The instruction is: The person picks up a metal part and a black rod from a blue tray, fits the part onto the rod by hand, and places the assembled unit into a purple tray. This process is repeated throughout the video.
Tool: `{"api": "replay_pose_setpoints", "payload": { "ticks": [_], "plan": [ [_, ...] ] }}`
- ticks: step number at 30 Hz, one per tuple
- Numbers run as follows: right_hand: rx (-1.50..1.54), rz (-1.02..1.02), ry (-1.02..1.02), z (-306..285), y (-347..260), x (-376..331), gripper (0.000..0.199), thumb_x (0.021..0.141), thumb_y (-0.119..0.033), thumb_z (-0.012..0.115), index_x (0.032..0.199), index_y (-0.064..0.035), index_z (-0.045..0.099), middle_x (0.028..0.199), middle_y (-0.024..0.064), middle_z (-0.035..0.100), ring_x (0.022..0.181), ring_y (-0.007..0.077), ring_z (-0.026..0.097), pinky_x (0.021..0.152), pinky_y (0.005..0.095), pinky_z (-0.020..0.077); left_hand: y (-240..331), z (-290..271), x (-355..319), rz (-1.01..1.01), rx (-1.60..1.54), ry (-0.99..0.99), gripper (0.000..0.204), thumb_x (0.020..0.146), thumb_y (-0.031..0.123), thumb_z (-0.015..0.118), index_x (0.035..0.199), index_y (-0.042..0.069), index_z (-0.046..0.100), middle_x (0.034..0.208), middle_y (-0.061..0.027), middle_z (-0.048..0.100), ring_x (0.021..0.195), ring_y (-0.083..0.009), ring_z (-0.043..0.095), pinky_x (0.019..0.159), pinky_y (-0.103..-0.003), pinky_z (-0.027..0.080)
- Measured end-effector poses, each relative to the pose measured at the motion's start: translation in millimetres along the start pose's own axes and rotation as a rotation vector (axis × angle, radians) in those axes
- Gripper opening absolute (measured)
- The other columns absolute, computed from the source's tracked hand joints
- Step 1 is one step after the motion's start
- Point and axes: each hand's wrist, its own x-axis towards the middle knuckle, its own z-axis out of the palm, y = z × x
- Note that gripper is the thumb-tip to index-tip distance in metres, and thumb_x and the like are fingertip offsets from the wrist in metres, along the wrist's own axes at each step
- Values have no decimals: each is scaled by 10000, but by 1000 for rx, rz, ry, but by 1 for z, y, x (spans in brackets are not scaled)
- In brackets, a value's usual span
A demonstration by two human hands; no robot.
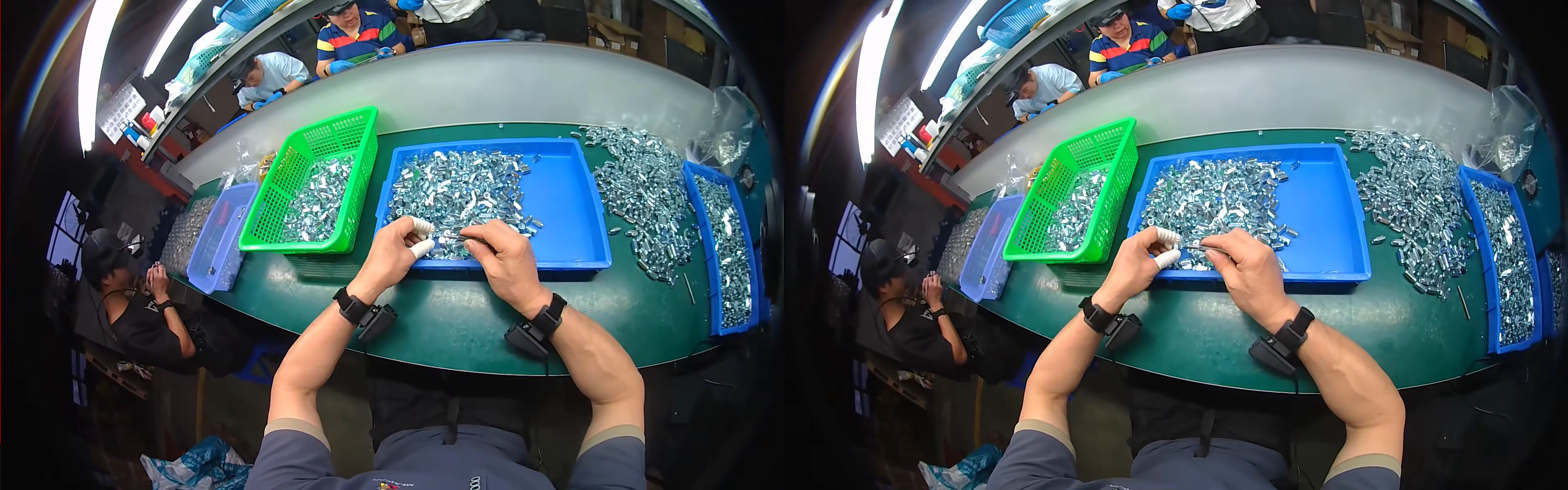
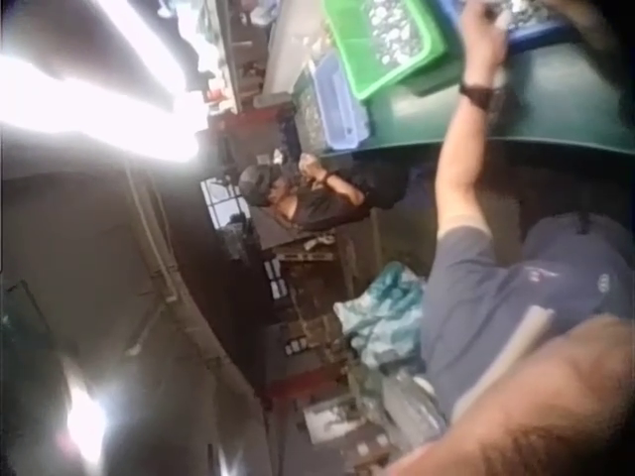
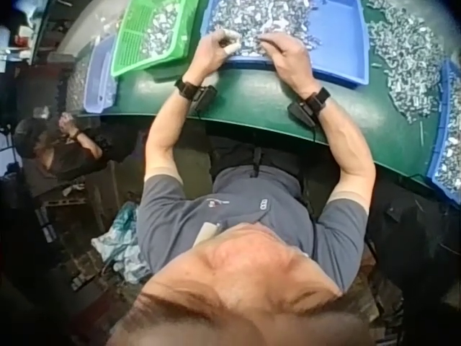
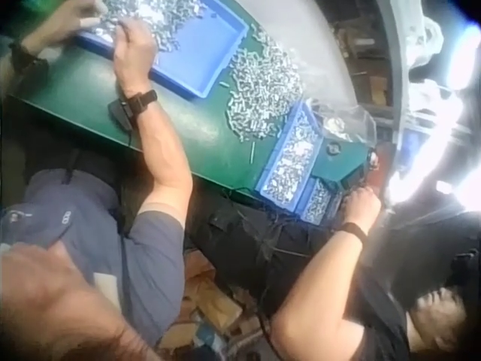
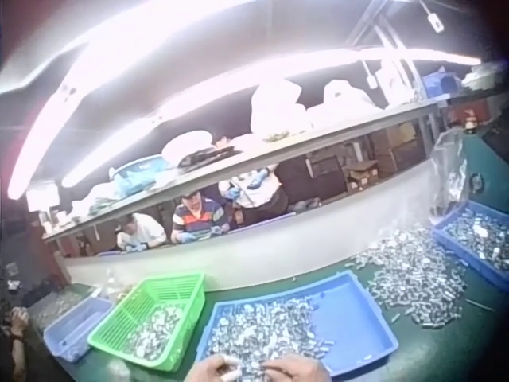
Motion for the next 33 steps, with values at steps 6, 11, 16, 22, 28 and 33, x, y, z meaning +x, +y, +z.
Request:
{"api": "replay_pose_setpoints", "payload": {
  "ticks": [6, 11, 16, 22, 28, 33],
  "plan": [
    [63, 39, 39, 5, 2, -3, 162, 938, -59, 777, 1098, -34, 766, 908, 105, 704, 777, 243, 659, 705, 357, 512, 7, 8, -7, 271, 111, -14, 237, 917, 54, 827, 1136, 24, 743, 980, -61, 733, 876, -150, 699, 811, -310, 575],
    [-64, 15, -24, 0, 1, 0, 129, 928, -61, 783, 1053, -32, 768, 890, 103, 695, 766, 259, 663, 694, 366, 514, 20, 14, -8, 249, 24, -31, 236, 901, 47, 826, 1125, 35, 751, 965, -84, 720, 887, -210, 708, 808, -342, 571],
    [-122, -35, -6, 1, 0, 0, 86, 916, -77, 782, 997, -51, 768, 884, 115, 687, 756, 309, 668, 680, 406, 514, 18, 12, -7, 487, 236, 28, 233, 880, 65, 830, 1101, 55, 760, 952, -108, 691, 908, -300, 680, 801, -401, 549],
    [-186, 53, -67, 1, -2, 0, 63, 930, -118, 772, 933, -58, 753, 882, 132, 692, 781, 345, 679, 684, 439, 517, 4, 20, -9, 479, 174, 29, 220, 886, 71, 823, 1100, 77, 772, 943, -101, 697, 906, -314, 673, 802, -410, 541],
    [-279, 67, -155, -8, -5, 3, 128, 950, -150, 765, 926, -29, 731, 870, 147, 713, 764, 333, 699, 678, 417, 535, 4, 21, -8, 485, 114, 59, 224, 888, 77, 822, 1106, 82, 772, 932, -98, 688, 899, -317, 669, 792, -412, 538],
    [-275, 36, -187, -7, -8, 8, 123, 939, -143, 780, 945, -29, 734, 830, 147, 712, 760, 318, 716, 685, 396, 551, 5, 19, -12, 493, 90, 38, 224, 894, 92, 821, 1113, 85, 775, 927, -95, 684, 888, -315, 665, 779, -414, 539]
  ]
}}
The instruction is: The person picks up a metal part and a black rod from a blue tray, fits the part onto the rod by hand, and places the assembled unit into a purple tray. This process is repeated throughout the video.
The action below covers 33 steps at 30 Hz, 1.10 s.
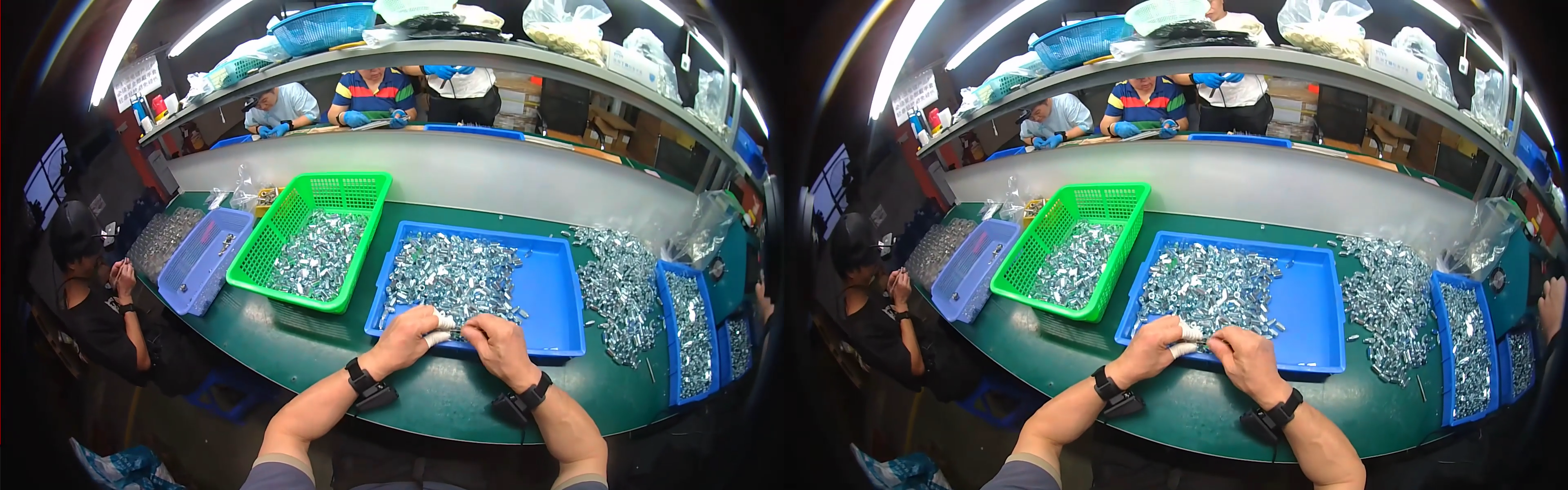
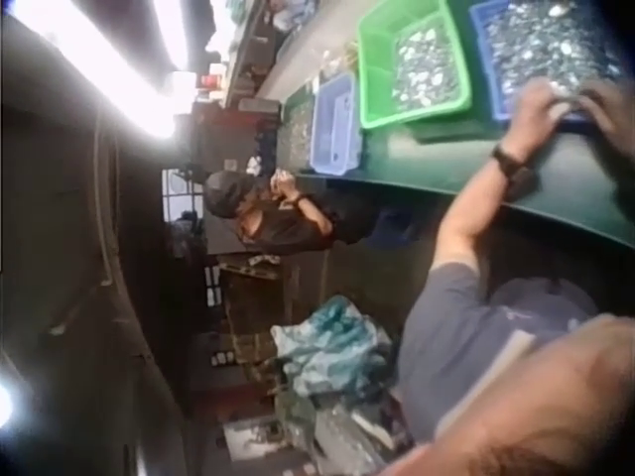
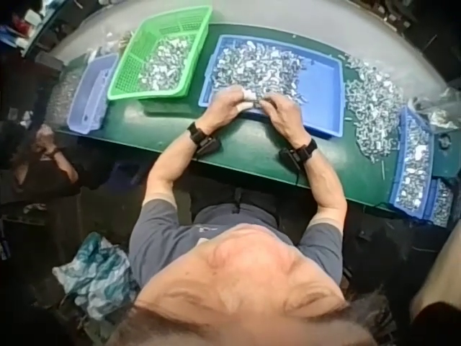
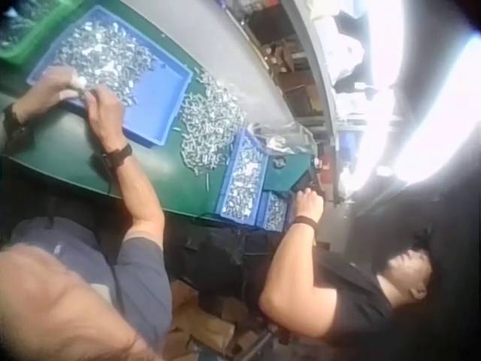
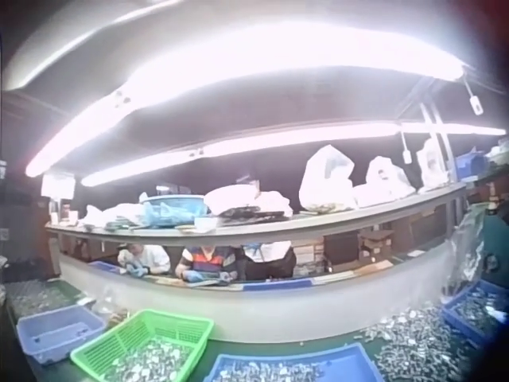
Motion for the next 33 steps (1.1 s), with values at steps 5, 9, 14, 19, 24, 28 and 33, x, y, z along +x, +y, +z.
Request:
{"api": "replay_pose_setpoints", "payload": {
  "ticks": [5, 9, 14, 19, 24, 28, 33],
  "plan": [
    [77, 31, 3, -1, 5, -3, 112, 936, -136, 786, 969, -38, 744, 799, 137, 711, 751, 294, 722, 674, 391, 552, -1, 4, 0, 30, -52, 39, 207, 903, 143, 821, 1090, 77, 765, 899, -92, 638, 877, -320, 643, 773, -430, 524],
    [-91, -59, -63, -1, 6, -4, 126, 940, -130, 786, 1010, -33, 747, 824, 134, 723, 748, 264, 725, 671, 368, 557, -3, 3, -3, 29, -65, 30, 202, 910, 148, 817, 1094, 82, 767, 909, -91, 649, 884, -316, 648, 779, -427, 528],
    [19, 38, -26, -1, -4, 0, 115, 934, -139, 784, 994, -48, 749, 858, 137, 738, 764, 320, 720, 680, 411, 555, -2, 0, 0, 17, -91, 14, 200, 912, 144, 815, 1096, 84, 767, 912, -89, 654, 888, -314, 652, 779, -427, 529],
    [25, -19, -2, 1, 8, -1, 125, 953, -163, 769, 1004, -50, 749, 865, 135, 742, 773, 339, 719, 691, 424, 557, -4, 4, 5, 13, -54, 1, 200, 897, 103, 821, 1093, 87, 786, 913, -86, 680, 885, -304, 669, 770, -411, 541],
    [-89, 34, -71, 4, 11, -6, 162, 983, -167, 739, 1088, -43, 747, 869, 141, 747, 781, 270, 725, 698, 387, 553, -5, 7, 1, 18, 8, 14, 191, 891, 99, 824, 1078, 87, 788, 908, -86, 680, 887, -302, 670, 769, -409, 540],
    [55, 134, -40, 3, 4, -8, 196, 983, -222, 732, 1090, -58, 738, 913, 170, 738, 863, 358, 728, 721, 436, 557, -4, 12, 0, -3, 5, 22, 188, 890, 97, 823, 1074, 89, 789, 908, -90, 683, 882, -304, 670, 769, -409, 539],
    [164, 190, 7, -6, 10, 1, 236, 960, -229, 755, 1093, -35, 731, 956, 176, 732, 861, 324, 724, 726, 408, 552, -2, 10, 12, 14, 12, 51, 184, 892, 88, 823, 1073, 76, 789, 927, -100, 704, 882, -302, 685, 780, -395, 548]
  ]
}}
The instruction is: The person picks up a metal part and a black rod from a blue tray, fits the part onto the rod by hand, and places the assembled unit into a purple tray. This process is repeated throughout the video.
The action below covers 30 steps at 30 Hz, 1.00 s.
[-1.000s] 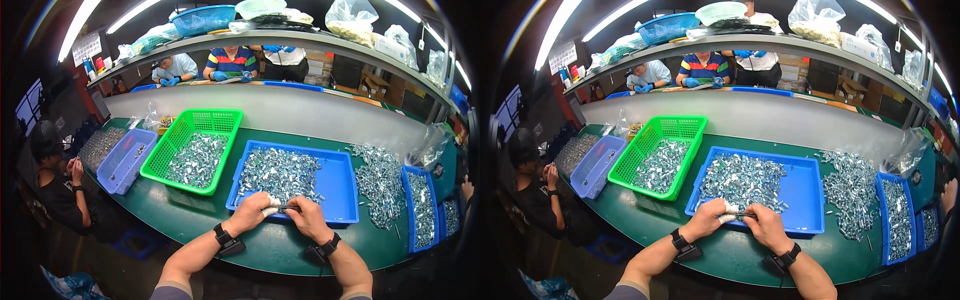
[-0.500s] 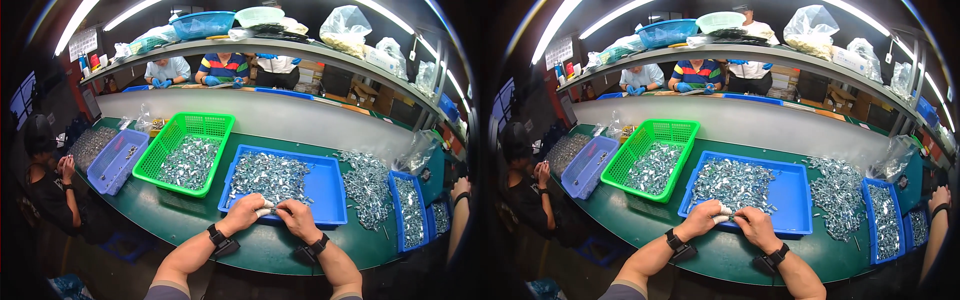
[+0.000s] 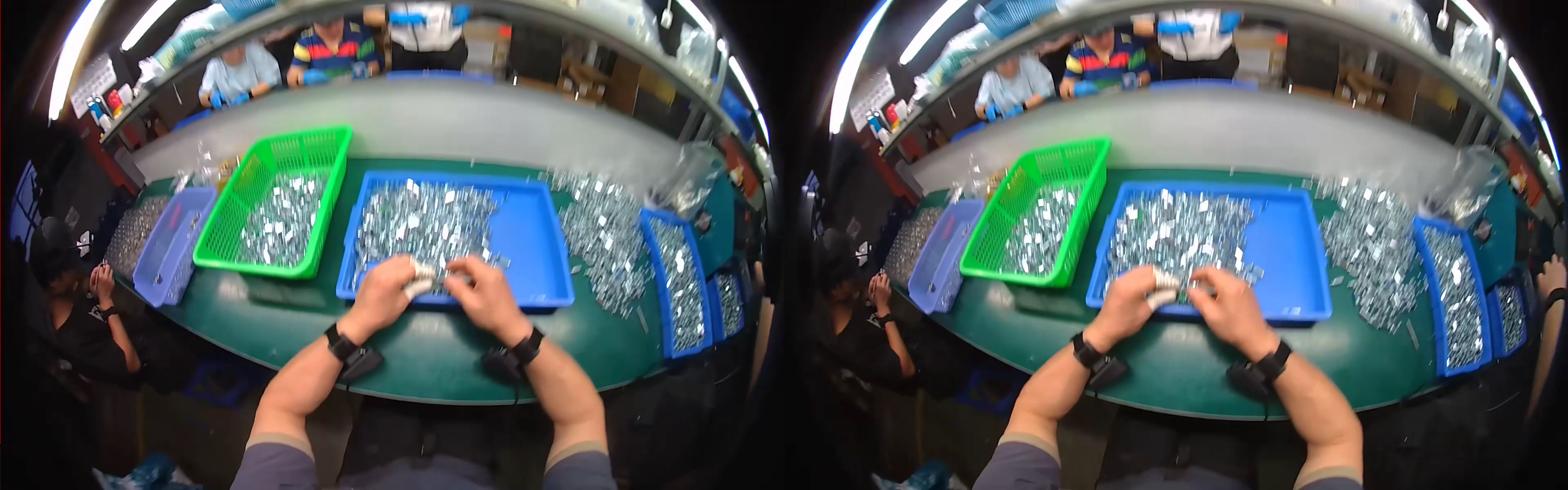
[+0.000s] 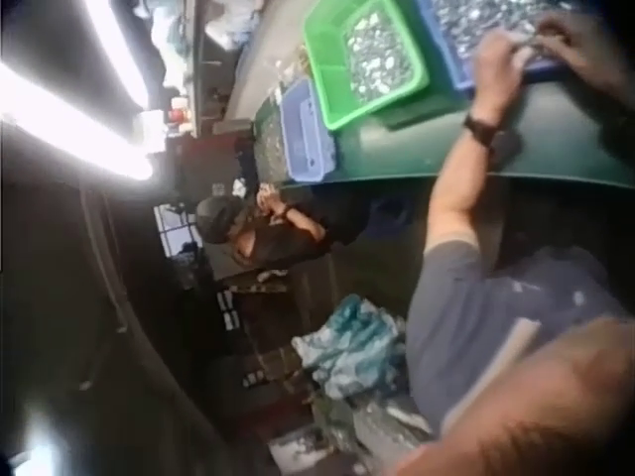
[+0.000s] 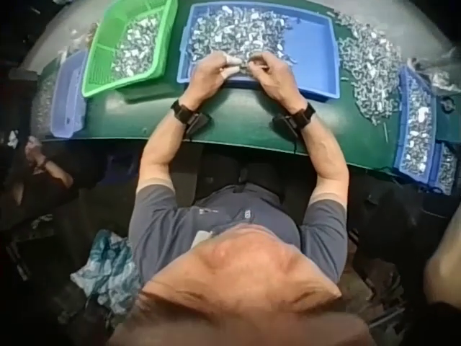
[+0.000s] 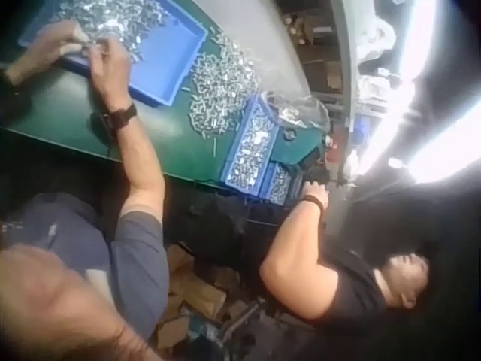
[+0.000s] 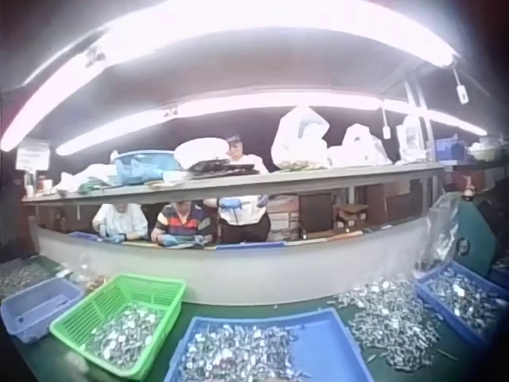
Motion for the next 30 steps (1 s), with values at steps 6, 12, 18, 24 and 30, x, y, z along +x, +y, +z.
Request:
{"api": "replay_pose_setpoints", "payload": {
  "ticks": [6, 12, 18, 24, 30],
  "plan": [
    [-30, -25, -89, -3, 5, 4, 155, 958, -148, 761, 1036, -16, 740, 921, 151, 720, 818, 309, 703, 719, 389, 538, 1, -2, 2, -53, -42, -31, 190, 889, 76, 828, 1071, 47, 779, 950, -103, 723, 885, -286, 704, 784, -375, 561],
    [-9, -125, -34, 4, -1, -3, 104, 965, -79, 754, 1018, 9, 742, 872, 111, 695, 775, 227, 662, 701, 360, 509, -1, 1, -10, -81, -87, -19, 186, 883, 103, 830, 1055, 60, 773, 927, -100, 713, 868, -309, 693, 752, -404, 548],
    [-88, -226, 39, 4, -7, 0, 98, 932, -98, 775, 972, -20, 731, 856, 134, 679, 785, 327, 659, 697, 437, 505, 2, -2, -7, -89, -92, -30, 194, 878, 50, 830, 1064, 39, 776, 919, -106, 728, 859, -274, 706, 755, -374, 556],
    [-197, -189, -33, 7, 6, -4, 80, 932, -64, 767, 967, -9, 722, 852, 120, 661, 787, 316, 645, 702, 422, 501, 2, -3, -10, -37, -45, -31, 185, 884, 64, 828, 1056, 24, 771, 935, -111, 739, 862, -282, 707, 754, -376, 555],
    [-87, -319, 83, 7, -1, -4, 81, 930, -75, 770, 969, -31, 713, 874, 120, 680, 808, 343, 661, 701, 448, 515, 7, -3, -12, -39, -25, -17, 166, 903, 51, 818, 1061, 24, 777, 944, -106, 752, 866, -259, 716, 768, -360, 556]
  ]
}}
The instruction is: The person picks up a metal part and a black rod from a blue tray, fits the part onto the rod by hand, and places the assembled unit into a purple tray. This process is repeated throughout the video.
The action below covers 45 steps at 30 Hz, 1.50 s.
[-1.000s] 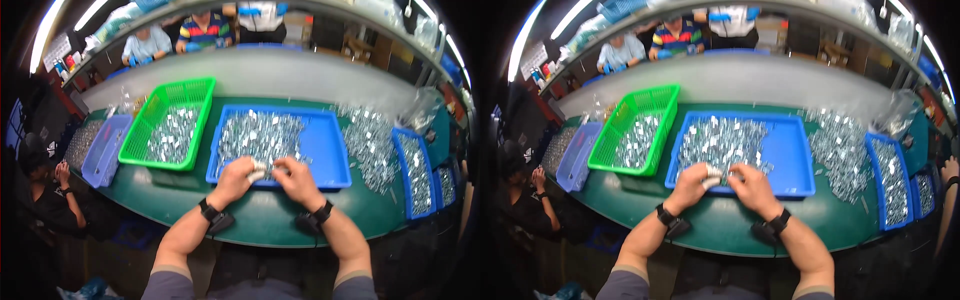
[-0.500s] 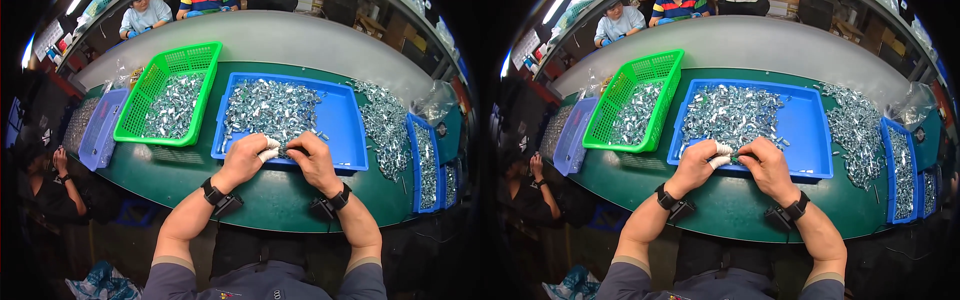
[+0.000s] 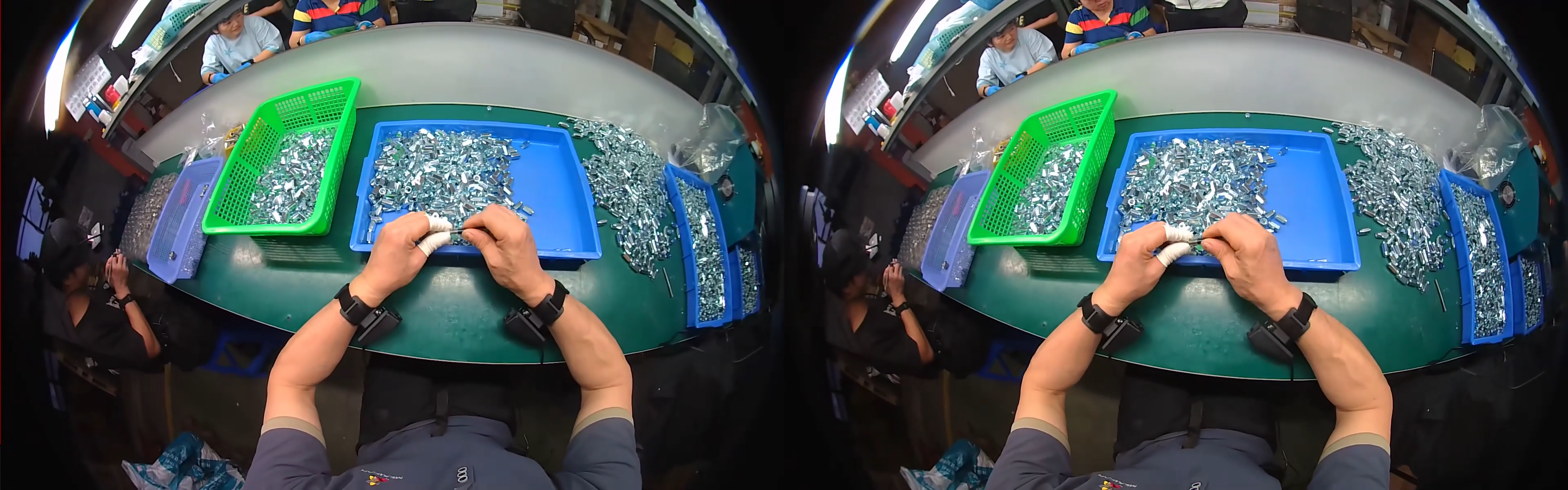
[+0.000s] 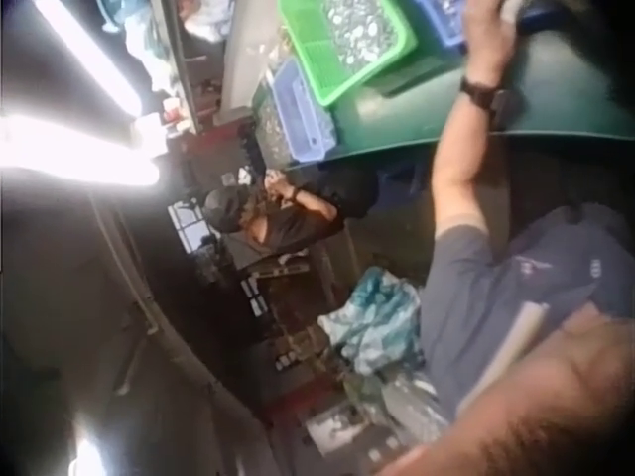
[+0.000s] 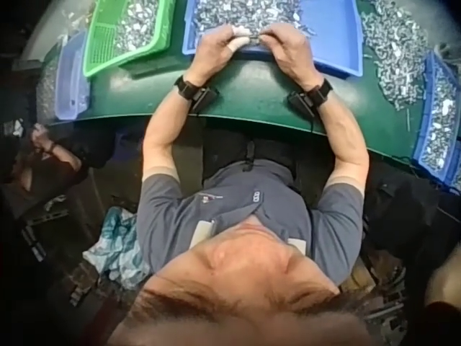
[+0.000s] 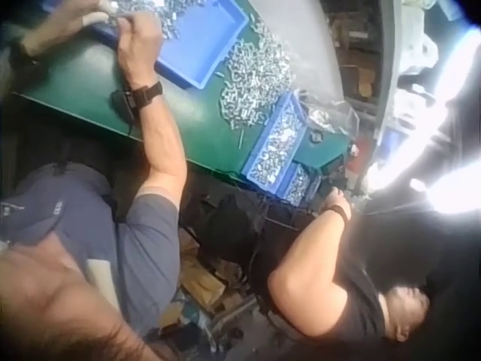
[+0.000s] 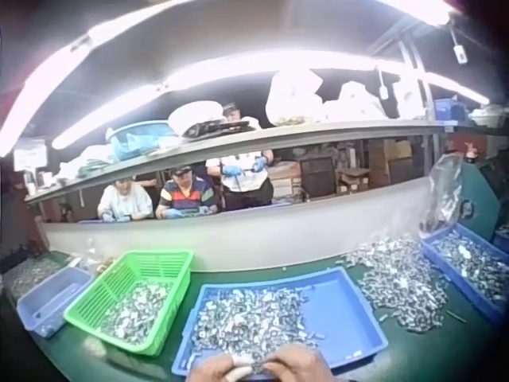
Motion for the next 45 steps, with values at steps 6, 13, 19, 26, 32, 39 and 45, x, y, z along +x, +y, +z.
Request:
{"api": "replay_pose_setpoints", "payload": {
  "ticks": [6, 13, 19, 26, 32, 39, 45],
  "plan": [
    [102, 50, 126, 1, 4, -2, 88, 957, -46, 749, 1019, 0, 708, 928, 108, 685, 806, 239, 673, 706, 353, 529, 4, -44, 2, -86, 1, 177, 149, 945, 95, 803, 1079, 37, 777, 950, -126, 764, 869, -265, 741, 778, -358, 571],
    [135, 117, 157, 3, 9, -3, 84, 984, -42, 730, 1052, 0, 705, 940, 90, 686, 826, 186, 675, 750, 316, 552, 2, -154, 13, -36, 694, 290, 212, 914, 84, 817, 1117, 49, 766, 1015, -140, 756, 952, -308, 736, 841, -401, 580],
    [202, 171, 249, 4, 2, -4, 106, 992, -57, 730, 1075, 5, 709, 957, 88, 687, 818, 174, 668, 742, 309, 547, -3, -78, 26, -11, 327, -57, 292, 895, 117, 828, 1170, 65, 747, 1048, -143, 738, 984, -349, 716, 877, -429, 572],
    [201, 167, 255, 6, 8, -2, 134, 979, -62, 732, 1096, 2, 719, 977, 107, 705, 843, 208, 693, 749, 331, 552, -1, -7, 53, -47, 439, -343, 226, 911, 88, 817, 1114, 34, 736, 1016, -123, 732, 939, -278, 727, 828, -371, 573],
    [328, 296, 111, -9, 16, 4, 153, 954, -98, 751, 1077, -8, 738, 936, 137, 736, 833, 273, 724, 737, 368, 557, -11, 2, 35, -268, -8, -166, 188, 920, 58, 803, 1086, 21, 724, 971, -120, 732, 865, -253, 715, 774, -362, 566],
    [188, 266, -22, -17, 16, 6, 118, 976, -95, 752, 1036, 7, 760, 920, 106, 777, 800, 187, 713, 712, 324, 544, -7, 7, 28, -220, -132, -68, 190, 928, 49, 815, 1090, 2, 727, 1004, -96, 756, 854, -167, 713, 776, -321, 578],
    [96, 273, -52, -12, 8, 12, 100, 968, -109, 743, 966, -9, 737, 855, 121, 727, 717, 266, 694, 654, 393, 522, -8, 3, 25, -131, -65, -89, 200, 911, 18, 817, 1091, 5, 731, 973, -89, 741, 858, -174, 715, 776, -326, 581]
  ]
}}
